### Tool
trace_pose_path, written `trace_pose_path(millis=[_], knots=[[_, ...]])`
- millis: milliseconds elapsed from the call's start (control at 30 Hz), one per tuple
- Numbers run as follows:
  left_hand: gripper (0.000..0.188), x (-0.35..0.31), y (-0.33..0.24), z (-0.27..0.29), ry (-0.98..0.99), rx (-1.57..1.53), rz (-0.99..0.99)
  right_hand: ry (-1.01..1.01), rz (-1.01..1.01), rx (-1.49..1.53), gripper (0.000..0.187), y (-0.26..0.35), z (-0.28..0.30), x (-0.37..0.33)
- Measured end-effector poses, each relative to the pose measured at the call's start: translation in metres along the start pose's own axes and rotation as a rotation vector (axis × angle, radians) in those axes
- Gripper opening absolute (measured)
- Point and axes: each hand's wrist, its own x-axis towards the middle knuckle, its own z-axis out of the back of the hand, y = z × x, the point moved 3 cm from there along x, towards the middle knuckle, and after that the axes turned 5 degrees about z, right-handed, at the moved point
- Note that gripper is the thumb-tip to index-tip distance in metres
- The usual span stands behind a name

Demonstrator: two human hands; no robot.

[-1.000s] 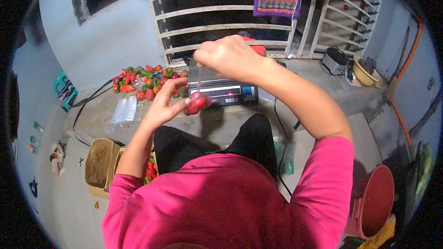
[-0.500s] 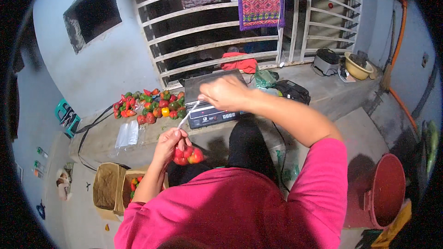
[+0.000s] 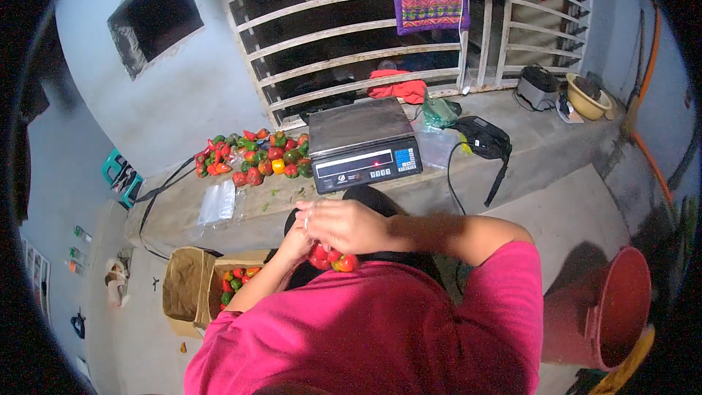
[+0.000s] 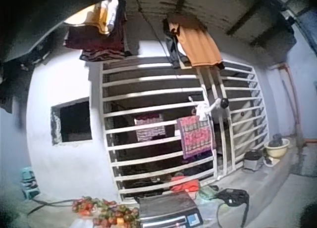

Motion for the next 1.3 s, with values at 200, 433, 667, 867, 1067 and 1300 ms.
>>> trace_pose_path(millis=[200, 433, 667, 867, 1067, 1300], knots=[[0.017, -0.009, 0.012, 0.005, 0.058, -0.059, 0.139, 0.262, 0.070, -0.177, 0.042, -0.009, -0.005, -0.005], [0.033, -0.016, 0.021, 0.007, 0.072, -0.033, 0.103, 0.524, 0.023, -0.310, 0.011, -0.037, 0.058, -0.028], [0.018, -0.008, 0.002, 0.000, -0.058, 0.453, -0.125, 0.632, -0.413, -0.527, 0.021, -0.033, 0.109, -0.027], [0.008, -0.013, 0.016, 0.010, -0.222, 1.029, -0.493, -0.065, -1.279, 1.225, 0.027, -0.004, 0.063, -0.028], [0.014, -0.009, -0.001, 0.014, -0.061, 0.682, -0.436, -0.183, -0.894, 1.368, 0.032, -0.016, 0.025, 0.016], [0.032, -0.013, 0.017, 0.016, 0.121, 0.076, -0.031, 0.554, 0.001, -0.356, 0.020, -0.015, 0.009, 0.019]])
